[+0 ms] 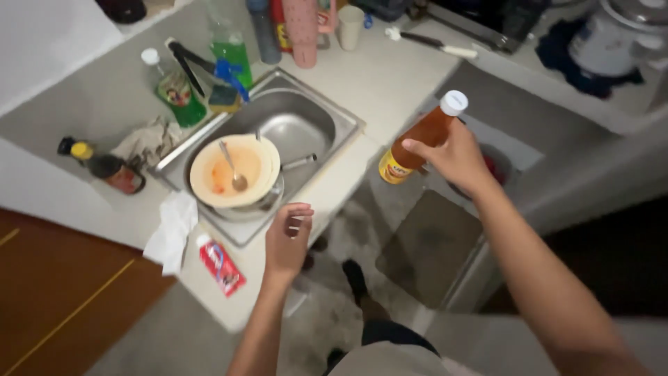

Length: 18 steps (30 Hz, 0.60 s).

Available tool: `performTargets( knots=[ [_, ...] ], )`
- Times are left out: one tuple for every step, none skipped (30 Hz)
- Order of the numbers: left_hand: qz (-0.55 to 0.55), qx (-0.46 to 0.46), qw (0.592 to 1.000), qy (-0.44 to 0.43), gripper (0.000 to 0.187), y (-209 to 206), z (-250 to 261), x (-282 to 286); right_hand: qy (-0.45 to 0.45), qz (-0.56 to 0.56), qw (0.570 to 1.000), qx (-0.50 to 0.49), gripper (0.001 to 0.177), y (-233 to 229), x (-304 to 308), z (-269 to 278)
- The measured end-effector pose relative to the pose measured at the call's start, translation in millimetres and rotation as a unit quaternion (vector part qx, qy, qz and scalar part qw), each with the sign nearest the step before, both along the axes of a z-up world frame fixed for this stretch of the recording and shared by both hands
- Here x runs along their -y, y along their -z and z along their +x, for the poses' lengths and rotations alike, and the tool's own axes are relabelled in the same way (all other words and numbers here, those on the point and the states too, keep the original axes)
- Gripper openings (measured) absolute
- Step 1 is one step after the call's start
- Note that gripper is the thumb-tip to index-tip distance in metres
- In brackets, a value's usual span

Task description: Organizing various personal items on the floor and hanging a lanyard on a door hook.

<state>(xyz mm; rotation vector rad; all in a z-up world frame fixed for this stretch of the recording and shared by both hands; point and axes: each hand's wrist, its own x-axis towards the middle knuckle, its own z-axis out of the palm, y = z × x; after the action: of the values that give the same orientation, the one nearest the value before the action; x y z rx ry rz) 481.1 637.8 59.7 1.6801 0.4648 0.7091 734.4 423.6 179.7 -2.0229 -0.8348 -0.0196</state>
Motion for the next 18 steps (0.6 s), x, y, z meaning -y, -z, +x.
performTargets(
  knots=[
    [0.019,-0.017,1.0,-0.003,0.019,-5.3,14.8,-4.4,-0.013,-0.008,1.0,0.005,0.053,2.9,-13.6,22.5],
    [0.016,-0.022,1.0,-0.008,0.019,-4.1,28.3,-8.2,-0.019,-0.011,1.0,0.0,0.053,14.7,-28.4,46.9],
    [0.02,-0.03,0.999,-0.012,0.019,-5.7,46.6,-16.3,-0.039,0.005,0.999,0.006,0.053,22.0,-48.0,75.6],
    [0.025,-0.037,0.999,-0.016,0.02,-8.1,64.8,-24.5,-0.059,0.02,0.998,0.011,0.053,28.5,-67.9,103.8],
    [0.023,-0.037,0.999,-0.023,0.02,-7.4,81.7,-31.3,-0.066,0.019,0.998,0.012,0.053,34.3,-87.9,128.2],
    [0.019,-0.043,0.999,-0.024,0.021,-6.8,98.2,-37.4,-0.063,0.016,0.998,0.001,0.053,40.1,-107.4,151.9],
    [0.016,-0.05,0.998,-0.024,0.023,-6.6,115.5,-44.3,-0.059,0.012,0.998,-0.008,0.053,45.2,-127.6,176.0],
    [0.015,-0.048,0.998,-0.032,0.023,-9.0,132.4,-49.5,-0.066,0.012,0.998,-0.007,0.053,47.1,-146.4,197.7],
    [0.024,-0.053,0.998,-0.03,0.024,-10.8,146.3,-56.1,-0.055,-0.008,0.998,-0.016,0.054,51.2,-165.3,215.8],
    [0.034,-0.058,0.997,-0.029,0.025,-12.3,159.3,-62.1,-0.043,-0.028,0.998,-0.024,0.055,55.5,-183.8,232.9],
    [0.034,-0.061,0.997,-0.034,0.025,-16.9,170.8,-66.5,-0.049,-0.028,0.998,-0.027,0.055,64.1,-198.9,251.3],
    [0.028,-0.071,0.996,-0.036,0.028,-21.4,181.3,-70.3,-0.053,-0.038,0.998,-0.026,0.057,72.9,-213.5,268.5],
    [0.023,-0.081,0.996,-0.036,0.032,-25.2,190.9,-73.7,-0.055,-0.047,0.997,-0.024,0.059,82.0,-226.7,284.2],
    [0.023,-0.084,0.995,-0.04,0.032,-23.3,197.9,-77.3,-0.059,-0.046,0.997,-0.026,0.059,86.1,-235.6,293.3],
    [0.018,-0.087,0.995,-0.037,0.034,-22.3,205.6,-82.1,-0.063,-0.047,0.996,-0.029,0.061,88.8,-244.7,302.8],
    [0.012,-0.091,0.995,-0.035,0.036,-21.4,212.7,-86.5,-0.068,-0.047,0.996,-0.031,0.064,91.5,-253.5,311.7],
    [0.013,-0.091,0.995,-0.034,0.036,-20.5,216.6,-90.9,-0.067,-0.046,0.996,-0.032,0.064,94.8,-261.6,318.9],
    [0.008,-0.091,0.995,-0.032,0.037,-19.1,220.3,-94.9,-0.066,-0.057,0.995,-0.037,0.065,98.5,-269.2,325.8]
  ],
)
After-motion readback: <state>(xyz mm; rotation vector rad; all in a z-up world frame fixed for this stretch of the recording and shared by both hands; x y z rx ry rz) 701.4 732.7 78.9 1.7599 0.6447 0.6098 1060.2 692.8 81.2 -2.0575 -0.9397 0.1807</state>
